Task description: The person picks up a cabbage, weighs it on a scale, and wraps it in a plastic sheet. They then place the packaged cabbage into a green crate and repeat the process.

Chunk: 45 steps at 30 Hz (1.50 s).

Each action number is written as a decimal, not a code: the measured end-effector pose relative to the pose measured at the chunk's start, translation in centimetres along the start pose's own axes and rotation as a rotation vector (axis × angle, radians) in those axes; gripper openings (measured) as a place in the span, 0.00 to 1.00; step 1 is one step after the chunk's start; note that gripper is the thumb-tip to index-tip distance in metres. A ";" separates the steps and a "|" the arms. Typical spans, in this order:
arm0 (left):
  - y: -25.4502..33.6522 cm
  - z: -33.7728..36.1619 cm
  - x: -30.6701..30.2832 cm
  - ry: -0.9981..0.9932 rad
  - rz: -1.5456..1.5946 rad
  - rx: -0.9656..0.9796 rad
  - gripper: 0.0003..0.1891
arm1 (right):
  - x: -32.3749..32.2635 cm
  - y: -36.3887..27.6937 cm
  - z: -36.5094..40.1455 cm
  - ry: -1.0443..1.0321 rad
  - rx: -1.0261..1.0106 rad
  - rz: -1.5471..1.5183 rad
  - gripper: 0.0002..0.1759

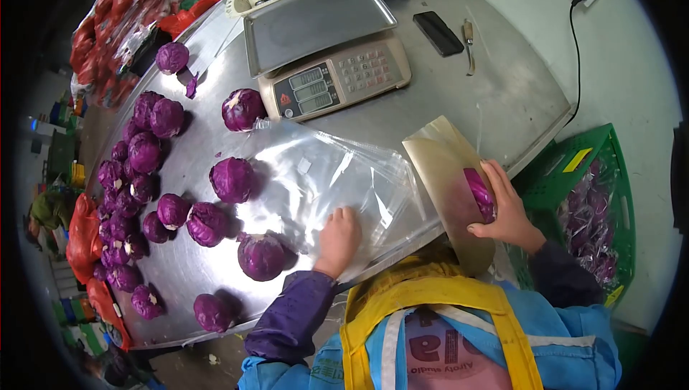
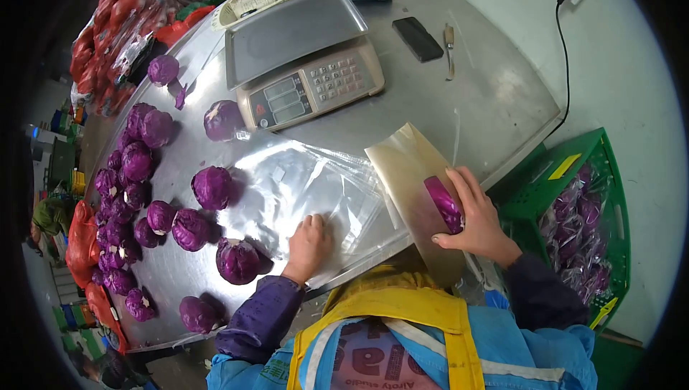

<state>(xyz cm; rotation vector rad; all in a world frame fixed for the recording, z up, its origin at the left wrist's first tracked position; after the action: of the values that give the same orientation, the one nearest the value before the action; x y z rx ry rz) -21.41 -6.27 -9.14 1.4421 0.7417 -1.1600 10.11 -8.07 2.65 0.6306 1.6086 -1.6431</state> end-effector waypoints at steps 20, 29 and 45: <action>6.4 -10.6 -5.2 0.229 0.631 0.073 0.06 | -0.9 0.4 0.5 -0.086 -0.307 0.092 0.49; 10.6 -10.2 -8.3 0.445 0.215 0.416 0.13 | -0.5 -1.7 -1.0 -0.144 -0.047 0.106 0.48; 12.6 -6.8 0.5 -0.502 1.736 -0.441 0.31 | -0.4 -0.1 -0.8 0.062 0.085 -0.144 0.48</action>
<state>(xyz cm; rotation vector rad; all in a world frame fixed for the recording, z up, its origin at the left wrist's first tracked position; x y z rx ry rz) -8.08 -2.51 -5.63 0.8109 -0.6105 0.0875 10.17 -7.19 2.96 0.6266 1.6683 -1.8211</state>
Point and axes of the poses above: each hand's wrist, its own z-axis away from the middle knuckle, its own x-axis out of the palm, y = z × x, the point moved 1 cm from there along -z, towards the middle knuckle
